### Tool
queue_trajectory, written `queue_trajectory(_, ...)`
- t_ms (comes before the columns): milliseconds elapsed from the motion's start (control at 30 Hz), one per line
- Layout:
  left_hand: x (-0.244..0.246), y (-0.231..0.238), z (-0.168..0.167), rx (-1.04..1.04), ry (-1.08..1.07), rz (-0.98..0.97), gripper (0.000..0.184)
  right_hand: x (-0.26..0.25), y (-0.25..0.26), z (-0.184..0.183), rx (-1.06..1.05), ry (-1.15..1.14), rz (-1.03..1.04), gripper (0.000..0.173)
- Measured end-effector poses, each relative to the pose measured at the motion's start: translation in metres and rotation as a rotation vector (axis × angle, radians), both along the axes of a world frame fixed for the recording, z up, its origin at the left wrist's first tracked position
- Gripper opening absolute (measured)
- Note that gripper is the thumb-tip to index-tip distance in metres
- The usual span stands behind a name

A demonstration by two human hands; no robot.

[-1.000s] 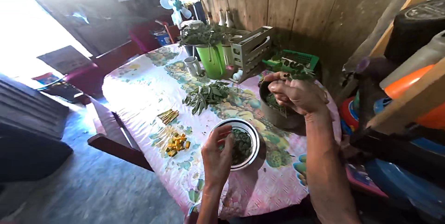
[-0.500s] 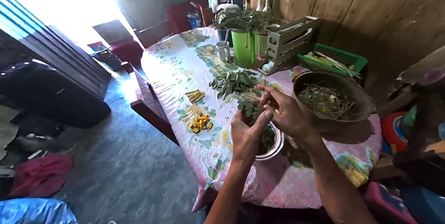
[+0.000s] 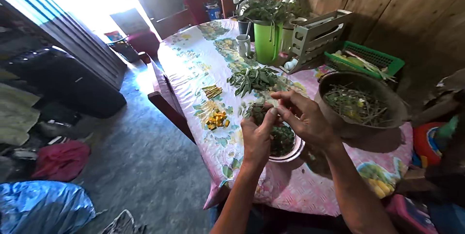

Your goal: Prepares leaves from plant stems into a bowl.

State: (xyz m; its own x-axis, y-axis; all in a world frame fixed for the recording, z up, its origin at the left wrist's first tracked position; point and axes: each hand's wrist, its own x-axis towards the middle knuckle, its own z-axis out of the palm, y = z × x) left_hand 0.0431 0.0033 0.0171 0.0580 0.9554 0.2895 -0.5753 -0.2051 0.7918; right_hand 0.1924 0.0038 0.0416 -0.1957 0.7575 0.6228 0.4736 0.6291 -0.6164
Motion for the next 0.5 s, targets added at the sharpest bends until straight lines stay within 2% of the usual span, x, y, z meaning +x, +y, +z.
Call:
queue_trajectory(167, -0.0067, -0.0049, 0.0077, -0.229, -0.205, -0.241, 0.006, -0.0062, -0.0018, -0.0023, -0.051, 0.074, 0.014, 0.024)
queue_trajectory(233, -0.0072, -0.0051, 0.0075, -0.244, -0.226, -0.281, 0.007, -0.0070, -0.0024, -0.0023, -0.077, 0.097, 0.023, 0.020)
queue_trajectory(400, -0.0063, -0.0057, 0.0075, -0.170, -0.124, -0.235, 0.013, 0.0005, -0.0011, -0.0031, -0.075, 0.114, 0.078, 0.016)
queue_trajectory(500, -0.0062, -0.0054, 0.0071, -0.135, -0.057, -0.192, 0.008, 0.0015, -0.0006, -0.0044, -0.048, 0.078, 0.065, 0.016)
